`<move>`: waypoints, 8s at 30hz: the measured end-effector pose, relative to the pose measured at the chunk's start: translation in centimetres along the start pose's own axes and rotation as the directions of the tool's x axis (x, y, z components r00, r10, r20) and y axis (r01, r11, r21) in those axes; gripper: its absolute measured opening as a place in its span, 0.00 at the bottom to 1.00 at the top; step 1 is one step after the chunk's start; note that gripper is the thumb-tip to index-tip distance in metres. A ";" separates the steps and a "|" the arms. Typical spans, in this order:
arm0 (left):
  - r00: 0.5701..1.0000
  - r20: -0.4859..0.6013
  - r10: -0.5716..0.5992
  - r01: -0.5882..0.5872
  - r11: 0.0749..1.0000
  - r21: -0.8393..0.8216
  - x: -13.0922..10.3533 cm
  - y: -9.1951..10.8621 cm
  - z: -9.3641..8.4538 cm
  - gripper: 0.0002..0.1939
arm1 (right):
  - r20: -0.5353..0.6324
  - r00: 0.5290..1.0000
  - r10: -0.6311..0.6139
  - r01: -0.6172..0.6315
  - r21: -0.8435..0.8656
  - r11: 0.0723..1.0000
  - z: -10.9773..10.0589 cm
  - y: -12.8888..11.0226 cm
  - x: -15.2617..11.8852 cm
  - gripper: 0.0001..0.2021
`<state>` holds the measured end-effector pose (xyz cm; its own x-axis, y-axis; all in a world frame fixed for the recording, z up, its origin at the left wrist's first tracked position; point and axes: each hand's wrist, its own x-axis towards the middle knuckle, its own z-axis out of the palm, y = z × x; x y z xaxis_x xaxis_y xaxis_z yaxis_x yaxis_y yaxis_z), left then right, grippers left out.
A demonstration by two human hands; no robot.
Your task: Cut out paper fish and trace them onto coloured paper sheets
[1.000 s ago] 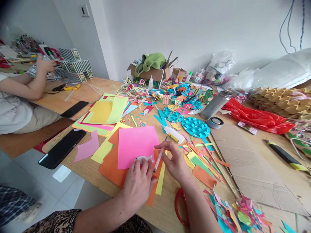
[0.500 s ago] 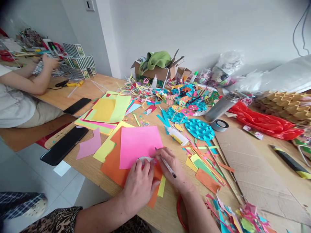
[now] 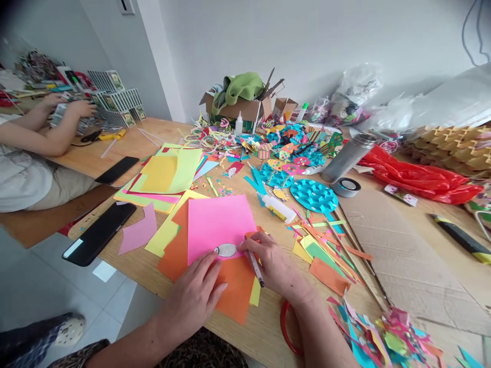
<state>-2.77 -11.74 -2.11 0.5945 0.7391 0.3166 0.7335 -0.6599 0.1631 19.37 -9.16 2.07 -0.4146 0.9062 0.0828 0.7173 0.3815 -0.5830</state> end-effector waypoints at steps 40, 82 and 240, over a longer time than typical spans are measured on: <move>0.999 -0.006 0.041 -0.041 0.995 0.086 -0.4 0.0 0.8 0.24 | -0.010 1.000 0.012 -0.011 0.098 0.995 0.3 1.4 -0.2 0.13; 0.996 0.063 -0.055 0.051 0.997 0.058 0.8 1.1 0.3 0.23 | -0.031 1.000 -0.005 0.009 0.112 0.994 0.3 1.1 -0.1 0.14; 0.997 -0.072 -0.019 0.035 0.974 0.225 3.3 4.5 2.8 0.23 | -0.222 0.939 0.262 -0.195 0.284 0.939 3.9 -0.9 5.5 0.10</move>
<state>3.43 -11.91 -2.90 0.5548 0.7401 0.3802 0.8093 -0.5861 -0.0400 14.28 -5.20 -0.10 -0.0776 0.9915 0.1042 0.5953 0.1299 -0.7929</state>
